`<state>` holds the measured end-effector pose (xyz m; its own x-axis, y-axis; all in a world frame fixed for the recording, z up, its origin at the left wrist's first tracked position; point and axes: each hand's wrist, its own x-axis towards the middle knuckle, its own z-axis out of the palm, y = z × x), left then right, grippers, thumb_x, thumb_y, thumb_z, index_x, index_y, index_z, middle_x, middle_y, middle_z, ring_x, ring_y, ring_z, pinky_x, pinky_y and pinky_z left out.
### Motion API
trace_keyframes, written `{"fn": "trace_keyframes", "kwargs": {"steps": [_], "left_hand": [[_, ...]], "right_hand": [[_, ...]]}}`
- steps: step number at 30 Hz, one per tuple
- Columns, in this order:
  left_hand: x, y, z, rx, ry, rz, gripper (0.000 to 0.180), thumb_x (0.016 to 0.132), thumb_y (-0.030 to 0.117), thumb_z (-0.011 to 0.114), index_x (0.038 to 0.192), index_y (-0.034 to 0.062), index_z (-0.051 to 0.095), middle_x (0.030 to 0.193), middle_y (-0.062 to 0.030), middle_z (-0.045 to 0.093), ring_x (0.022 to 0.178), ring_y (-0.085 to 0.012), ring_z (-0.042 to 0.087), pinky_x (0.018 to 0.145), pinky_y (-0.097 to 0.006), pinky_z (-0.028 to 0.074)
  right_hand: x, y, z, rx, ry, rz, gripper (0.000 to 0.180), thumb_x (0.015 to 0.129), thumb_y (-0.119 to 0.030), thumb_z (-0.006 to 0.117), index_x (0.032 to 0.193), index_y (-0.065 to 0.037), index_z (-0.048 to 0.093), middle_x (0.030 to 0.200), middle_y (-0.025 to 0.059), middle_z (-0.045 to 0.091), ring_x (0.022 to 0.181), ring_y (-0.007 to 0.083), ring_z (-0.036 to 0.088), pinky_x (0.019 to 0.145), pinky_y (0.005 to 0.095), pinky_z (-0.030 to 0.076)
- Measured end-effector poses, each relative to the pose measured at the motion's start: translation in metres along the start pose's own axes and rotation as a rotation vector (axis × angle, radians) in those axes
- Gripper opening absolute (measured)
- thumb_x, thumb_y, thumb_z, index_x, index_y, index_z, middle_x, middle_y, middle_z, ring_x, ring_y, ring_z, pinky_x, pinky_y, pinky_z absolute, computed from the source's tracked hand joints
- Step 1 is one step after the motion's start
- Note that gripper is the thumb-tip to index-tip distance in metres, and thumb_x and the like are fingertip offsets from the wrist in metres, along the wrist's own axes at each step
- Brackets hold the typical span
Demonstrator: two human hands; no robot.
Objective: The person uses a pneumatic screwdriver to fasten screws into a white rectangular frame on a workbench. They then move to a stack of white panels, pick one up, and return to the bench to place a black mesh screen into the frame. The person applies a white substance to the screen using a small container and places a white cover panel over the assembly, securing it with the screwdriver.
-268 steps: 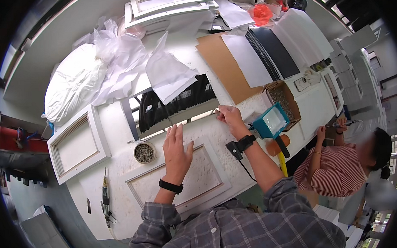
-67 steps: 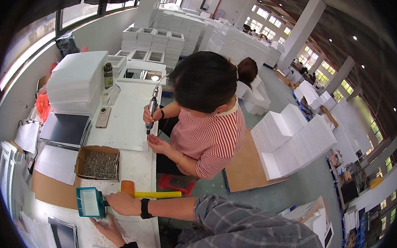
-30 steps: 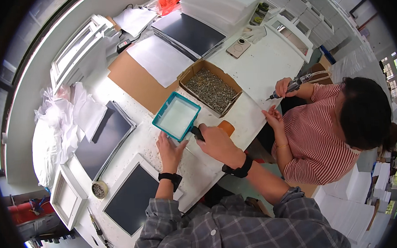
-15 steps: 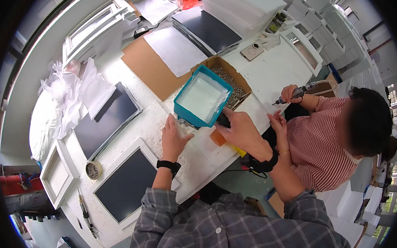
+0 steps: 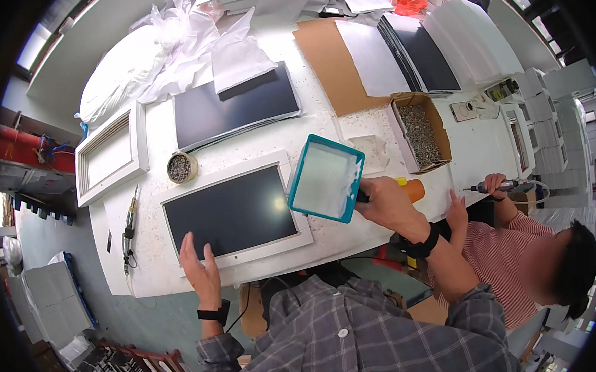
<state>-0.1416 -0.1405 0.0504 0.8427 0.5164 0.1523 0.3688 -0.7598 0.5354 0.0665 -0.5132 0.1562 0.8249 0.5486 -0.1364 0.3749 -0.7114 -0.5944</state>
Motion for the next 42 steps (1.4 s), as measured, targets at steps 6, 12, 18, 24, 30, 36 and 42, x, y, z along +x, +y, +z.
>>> {"fn": "trace_keyframes", "kwargs": {"steps": [6, 12, 18, 24, 30, 36, 42], "left_hand": [[0.013, -0.138, 0.008, 0.212, 0.047, -0.153, 0.069, 0.097, 0.028, 0.073, 0.154, 0.0001, 0.044, 0.144, -0.0248, 0.051, 0.131, -0.0429, 0.048, 0.112, -0.048, 0.039], [0.017, -0.144, 0.012, 0.141, 0.020, -0.131, 0.078, 0.091, 0.027, 0.079, 0.155, 0.0016, 0.043, 0.140, -0.0229, 0.051, 0.127, -0.0410, 0.049, 0.110, -0.048, 0.040], [0.018, -0.085, 0.005, 0.132, -0.070, -0.064, 0.077, 0.089, 0.021, 0.079, 0.156, 0.0060, 0.044, 0.148, -0.0182, 0.049, 0.137, -0.0398, 0.044, 0.115, -0.051, 0.034], [0.053, -0.015, 0.042, 0.118, -0.305, 0.307, 0.069, 0.095, 0.019, 0.070, 0.157, 0.0076, 0.043, 0.159, -0.0127, 0.042, 0.147, -0.0388, 0.037, 0.120, -0.052, 0.030], [0.094, -0.007, 0.073, 0.171, -0.322, 0.396, 0.069, 0.099, 0.020, 0.062, 0.161, 0.0039, 0.034, 0.168, -0.0149, 0.031, 0.156, -0.0403, 0.023, 0.127, -0.058, 0.017], [0.096, -0.018, 0.046, 0.116, -0.182, 0.207, 0.072, 0.101, 0.022, 0.061, 0.163, 0.0035, 0.029, 0.170, -0.0203, 0.026, 0.157, -0.0426, 0.021, 0.127, -0.059, 0.015], [0.051, -0.100, 0.024, 0.162, -0.061, -0.064, 0.072, 0.100, 0.022, 0.066, 0.161, 0.0026, 0.033, 0.167, -0.0231, 0.030, 0.155, -0.0451, 0.024, 0.126, -0.055, 0.020]], "right_hand": [[0.022, -0.004, 0.013, -0.154, -0.098, -0.091, 0.018, 0.084, -0.015, 0.077, 0.090, -0.001, 0.067, 0.080, 0.0196, 0.069, 0.076, 0.0419, 0.068, 0.069, 0.0485, 0.054], [0.027, 0.007, 0.015, -0.163, -0.140, -0.087, 0.020, 0.077, -0.013, 0.078, 0.087, -0.001, 0.066, 0.080, 0.0205, 0.067, 0.075, 0.0429, 0.066, 0.067, 0.0477, 0.052], [0.036, -0.002, 0.016, -0.221, -0.179, -0.025, 0.019, 0.074, -0.009, 0.077, 0.087, -0.001, 0.066, 0.080, 0.0210, 0.066, 0.076, 0.0439, 0.065, 0.066, 0.0480, 0.052], [0.032, 0.005, 0.018, -0.139, -0.146, 0.043, 0.018, 0.072, -0.006, 0.077, 0.085, 0.001, 0.066, 0.077, 0.0215, 0.066, 0.069, 0.0412, 0.067, 0.062, 0.0433, 0.052], [0.020, 0.009, 0.027, -0.090, -0.033, 0.019, 0.018, 0.072, -0.004, 0.077, 0.086, 0.000, 0.068, 0.075, 0.0209, 0.067, 0.066, 0.0392, 0.067, 0.060, 0.0409, 0.052], [0.018, 0.007, 0.025, -0.093, -0.058, 0.057, 0.017, 0.073, -0.005, 0.077, 0.086, 0.000, 0.067, 0.073, 0.0192, 0.066, 0.065, 0.0370, 0.067, 0.060, 0.0407, 0.052], [0.037, 0.008, 0.020, -0.183, -0.220, 0.042, 0.018, 0.075, -0.011, 0.077, 0.084, 0.000, 0.065, 0.076, 0.0206, 0.066, 0.069, 0.0423, 0.065, 0.063, 0.0446, 0.051]]}}
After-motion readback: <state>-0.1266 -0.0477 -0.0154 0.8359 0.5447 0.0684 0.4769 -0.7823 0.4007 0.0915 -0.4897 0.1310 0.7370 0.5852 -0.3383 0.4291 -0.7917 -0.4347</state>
